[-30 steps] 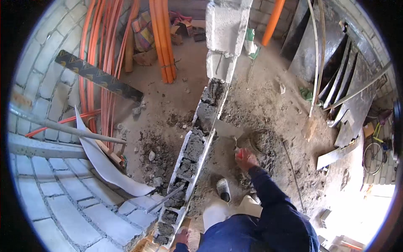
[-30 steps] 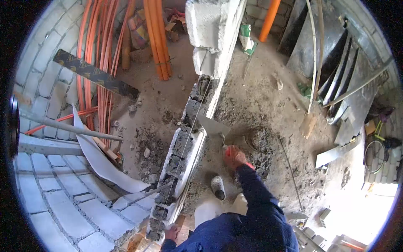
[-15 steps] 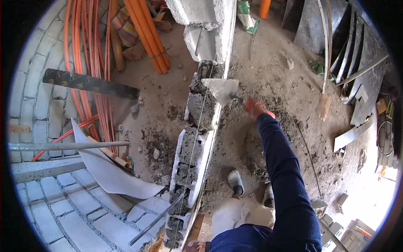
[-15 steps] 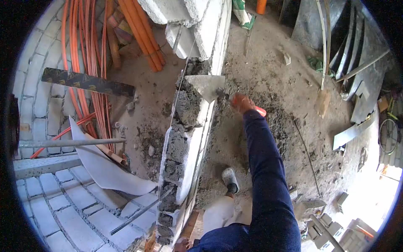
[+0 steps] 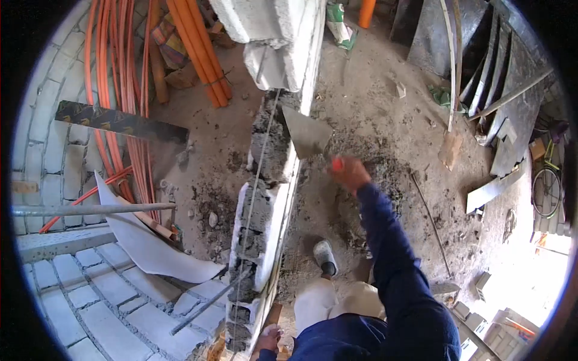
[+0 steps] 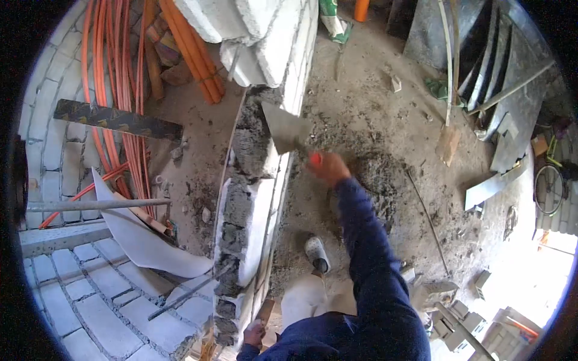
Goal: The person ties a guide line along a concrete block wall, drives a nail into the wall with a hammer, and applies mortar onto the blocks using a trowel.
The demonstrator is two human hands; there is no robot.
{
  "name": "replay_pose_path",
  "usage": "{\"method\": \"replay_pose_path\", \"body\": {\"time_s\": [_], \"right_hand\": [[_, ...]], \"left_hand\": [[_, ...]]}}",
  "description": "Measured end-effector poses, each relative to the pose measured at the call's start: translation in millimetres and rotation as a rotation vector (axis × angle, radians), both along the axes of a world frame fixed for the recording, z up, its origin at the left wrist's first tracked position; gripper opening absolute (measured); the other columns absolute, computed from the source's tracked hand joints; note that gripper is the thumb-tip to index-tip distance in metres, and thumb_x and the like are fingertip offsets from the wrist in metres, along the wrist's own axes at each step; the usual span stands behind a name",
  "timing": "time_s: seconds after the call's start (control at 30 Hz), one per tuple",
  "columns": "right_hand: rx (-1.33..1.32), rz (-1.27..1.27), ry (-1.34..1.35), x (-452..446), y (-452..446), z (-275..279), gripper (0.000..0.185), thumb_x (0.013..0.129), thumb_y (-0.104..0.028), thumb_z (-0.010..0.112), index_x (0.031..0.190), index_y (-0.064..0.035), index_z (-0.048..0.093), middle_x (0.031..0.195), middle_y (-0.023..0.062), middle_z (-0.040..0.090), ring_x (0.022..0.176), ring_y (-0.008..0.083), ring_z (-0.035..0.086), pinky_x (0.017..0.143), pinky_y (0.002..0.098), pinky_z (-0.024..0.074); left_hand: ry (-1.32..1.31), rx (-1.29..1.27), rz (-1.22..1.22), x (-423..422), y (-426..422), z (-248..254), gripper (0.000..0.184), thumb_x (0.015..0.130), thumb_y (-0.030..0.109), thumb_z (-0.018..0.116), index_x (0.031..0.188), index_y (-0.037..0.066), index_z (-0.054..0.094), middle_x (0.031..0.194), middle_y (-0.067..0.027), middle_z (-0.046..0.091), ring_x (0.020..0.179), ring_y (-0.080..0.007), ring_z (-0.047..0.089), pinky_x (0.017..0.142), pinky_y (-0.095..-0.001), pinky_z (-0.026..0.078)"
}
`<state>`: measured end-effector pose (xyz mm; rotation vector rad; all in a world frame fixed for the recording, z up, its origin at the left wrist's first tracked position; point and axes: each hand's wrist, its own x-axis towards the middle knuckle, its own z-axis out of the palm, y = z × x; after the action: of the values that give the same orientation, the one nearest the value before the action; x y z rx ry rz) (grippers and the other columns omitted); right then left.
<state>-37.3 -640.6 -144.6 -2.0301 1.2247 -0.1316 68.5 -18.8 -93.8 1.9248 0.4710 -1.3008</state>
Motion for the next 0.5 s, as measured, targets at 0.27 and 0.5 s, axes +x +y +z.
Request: {"method": "replay_pose_path", "body": {"time_s": [0.27, 0.5], "right_hand": [[0.634, -0.427, -0.119, -152.3, 276.7, -100.0, 0.034, 0.079, -0.038, 0.055, 0.084, -0.0044, 0.055, 0.066, 0.0090, 0.058, 0.059, 0.0237, 0.059, 0.056, 0.0389, 0.0472], [0.653, -0.697, 0.161, -278.7, 366.0, -230.3, 0.043, 0.080, -0.045, 0.050, 0.099, -0.0068, 0.052, 0.077, 0.0139, 0.060, 0.070, 0.0234, 0.061, 0.061, 0.0391, 0.0485]], "left_hand": [[-0.143, 0.102, -0.748, -44.4, -75.6, -65.5, 0.021, 0.080, 0.021, 0.054, 0.085, 0.001, 0.058, 0.076, -0.0084, 0.059, 0.074, -0.0170, 0.057, 0.065, -0.0298, 0.044], [-0.817, -0.364, -1.743, -123.1, -132.6, -106.6, 0.017, 0.081, 0.011, 0.052, 0.097, 0.005, 0.055, 0.098, -0.0116, 0.058, 0.086, -0.0201, 0.059, 0.075, -0.0311, 0.047]]}}
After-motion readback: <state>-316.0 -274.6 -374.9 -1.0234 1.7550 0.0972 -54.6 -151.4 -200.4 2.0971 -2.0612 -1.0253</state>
